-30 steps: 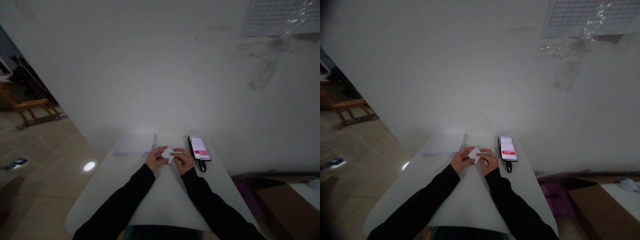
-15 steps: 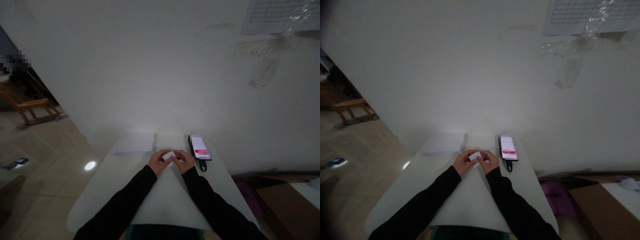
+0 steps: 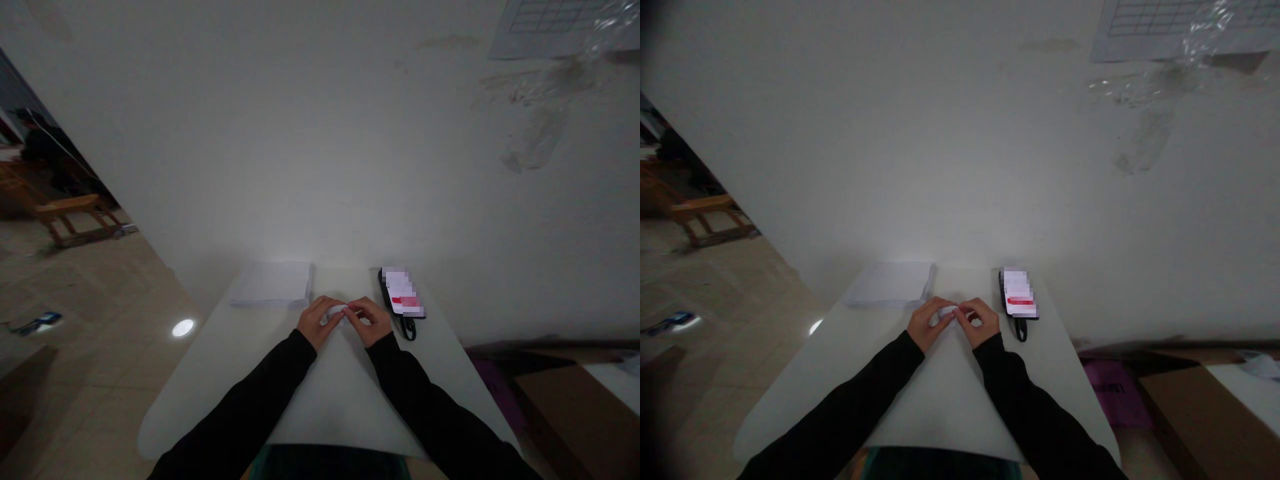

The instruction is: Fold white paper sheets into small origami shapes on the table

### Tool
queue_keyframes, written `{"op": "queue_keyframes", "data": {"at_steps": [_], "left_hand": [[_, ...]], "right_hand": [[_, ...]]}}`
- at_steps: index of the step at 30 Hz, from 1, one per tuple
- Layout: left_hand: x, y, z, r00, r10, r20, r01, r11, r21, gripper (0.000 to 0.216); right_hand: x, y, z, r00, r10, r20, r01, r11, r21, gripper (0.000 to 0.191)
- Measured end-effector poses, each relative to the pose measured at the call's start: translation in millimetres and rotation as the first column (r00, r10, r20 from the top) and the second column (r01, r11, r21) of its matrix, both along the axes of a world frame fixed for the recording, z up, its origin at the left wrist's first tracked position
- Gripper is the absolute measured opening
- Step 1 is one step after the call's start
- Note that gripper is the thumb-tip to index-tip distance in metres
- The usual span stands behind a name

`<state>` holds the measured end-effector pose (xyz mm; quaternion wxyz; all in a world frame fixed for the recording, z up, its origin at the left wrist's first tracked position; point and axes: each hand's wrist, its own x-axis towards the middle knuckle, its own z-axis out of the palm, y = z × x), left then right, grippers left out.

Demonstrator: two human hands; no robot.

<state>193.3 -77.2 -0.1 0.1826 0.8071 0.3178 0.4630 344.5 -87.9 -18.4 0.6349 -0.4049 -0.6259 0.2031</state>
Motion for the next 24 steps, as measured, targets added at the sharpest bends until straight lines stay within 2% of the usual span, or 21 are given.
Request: {"op": "queue_keyframes", "data": {"at_steps": [4,8,13,17,21,24], "left_hand": [[-4,6,-1.7,0.999,-0.013,0.034,0.012,0.999,0.047,0.016],[-6,11,-3.0,1.000,-0.014,0.025,0.014,1.000,0.002,0.015],[-6,10,-2.8,0.994,-0.038,-0.107,0.030,0.997,-0.075,0.022],[-7,10,-5.8,0.983,-0.016,-0.183,0.006,0.998,-0.055,0.023],[-7,13,-9.1,0.991,0.005,-0.136,-0.004,1.000,0.010,0.017],[-6,15,-11.8,0.996,0.031,-0.087,-0.032,0.999,-0.008,0.014]], "right_hand": [[1,-4,5.0,0.998,0.027,0.056,-0.028,1.000,0.014,0.008],[2,-5,6.3,0.994,0.032,0.109,-0.034,0.999,0.017,0.010],[1,-4,5.2,0.987,0.001,0.159,-0.009,0.999,0.051,0.013],[1,-6,10.0,0.979,0.005,0.203,-0.012,0.999,0.035,0.011],[3,-10,16.8,0.973,0.050,0.225,-0.051,0.999,-0.004,0.007],[4,-11,17.6,0.970,0.094,0.223,-0.086,0.995,-0.046,0.006]]}}
